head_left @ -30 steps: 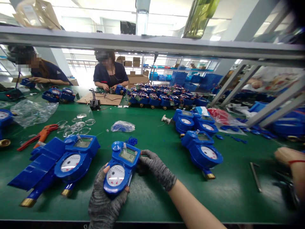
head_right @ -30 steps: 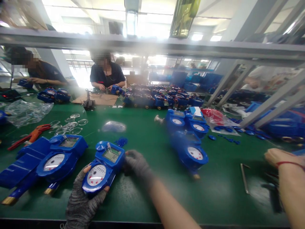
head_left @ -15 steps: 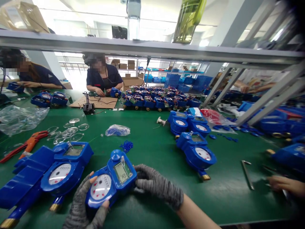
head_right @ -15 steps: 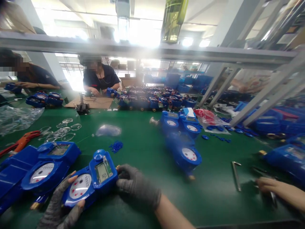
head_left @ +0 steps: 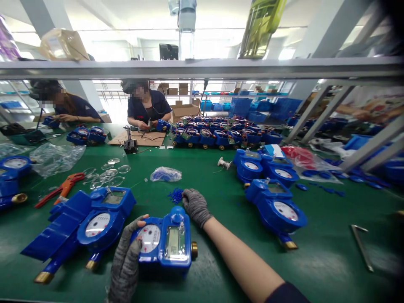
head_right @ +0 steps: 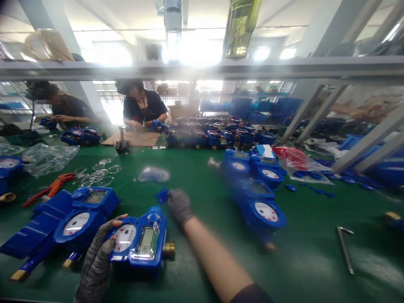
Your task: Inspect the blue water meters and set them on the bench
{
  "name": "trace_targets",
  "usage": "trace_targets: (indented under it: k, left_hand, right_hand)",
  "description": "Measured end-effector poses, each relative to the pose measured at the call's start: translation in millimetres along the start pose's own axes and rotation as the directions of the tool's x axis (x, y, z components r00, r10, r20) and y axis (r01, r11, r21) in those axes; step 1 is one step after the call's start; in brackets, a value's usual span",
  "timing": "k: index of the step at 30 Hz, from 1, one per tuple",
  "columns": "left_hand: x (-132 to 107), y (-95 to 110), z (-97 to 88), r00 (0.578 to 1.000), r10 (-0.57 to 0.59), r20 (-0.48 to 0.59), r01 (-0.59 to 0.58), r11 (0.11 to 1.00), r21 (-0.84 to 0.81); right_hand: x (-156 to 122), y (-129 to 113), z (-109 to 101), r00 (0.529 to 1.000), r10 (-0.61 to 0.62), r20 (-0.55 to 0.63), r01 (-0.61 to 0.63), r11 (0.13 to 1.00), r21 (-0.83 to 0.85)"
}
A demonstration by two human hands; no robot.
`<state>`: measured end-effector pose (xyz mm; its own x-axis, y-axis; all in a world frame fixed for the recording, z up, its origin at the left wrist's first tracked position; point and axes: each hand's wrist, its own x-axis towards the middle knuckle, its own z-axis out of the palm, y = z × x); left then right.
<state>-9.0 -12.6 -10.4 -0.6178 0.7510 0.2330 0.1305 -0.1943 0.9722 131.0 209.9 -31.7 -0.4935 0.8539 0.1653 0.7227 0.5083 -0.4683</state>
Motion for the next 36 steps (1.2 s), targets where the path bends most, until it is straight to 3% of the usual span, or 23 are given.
trace_targets:
  k: [8,12,18,24,30,34,36]
  left_hand:
    - [18.3,-4.6,-4.3,0.986,-0.056,0.156,0.070,0.994,-0.089]
    - [19.9,-1.8,-5.4,0.985,-0.049,0.165,0.062,0.995,-0.076]
    - [19.6,0.2,-6.1,0.983,-0.066,0.170,0.082,0.993,-0.085]
    - [21.6,-1.3,-2.4,0.983,-0.066,0.169,0.095,0.980,-0.176]
    - [16.2,3.6,5.8,0.995,-0.098,-0.014,0.095,0.984,-0.151]
    - [22.9,4.9,5.7,0.995,-0.089,0.053,0.098,0.977,-0.189]
    - [26.7,3.8,5.3,0.991,-0.097,0.090,0.115,0.967,-0.225]
  right_hand:
    - [8.2,-4.6,3.3,0.999,-0.009,0.035,0.014,0.986,-0.164]
    - [9.1,-6.8,-2.3,0.999,-0.003,0.039,0.011,0.981,-0.195]
    - [-18.7,6.2,-22.9,0.994,0.046,0.096,-0.024,0.976,-0.217]
    - [-42.2,9.5,-18.2,0.993,-0.028,0.111,0.055,0.967,-0.251]
    - [-38.0,14.0,-23.2,0.995,-0.040,0.089,0.054,0.985,-0.165]
    - [-51.9,17.3,-39.1,0.996,-0.062,0.066,0.066,0.996,-0.053]
    - [-69.8,18.9,-48.5,0.990,-0.136,0.040,0.132,0.987,0.096]
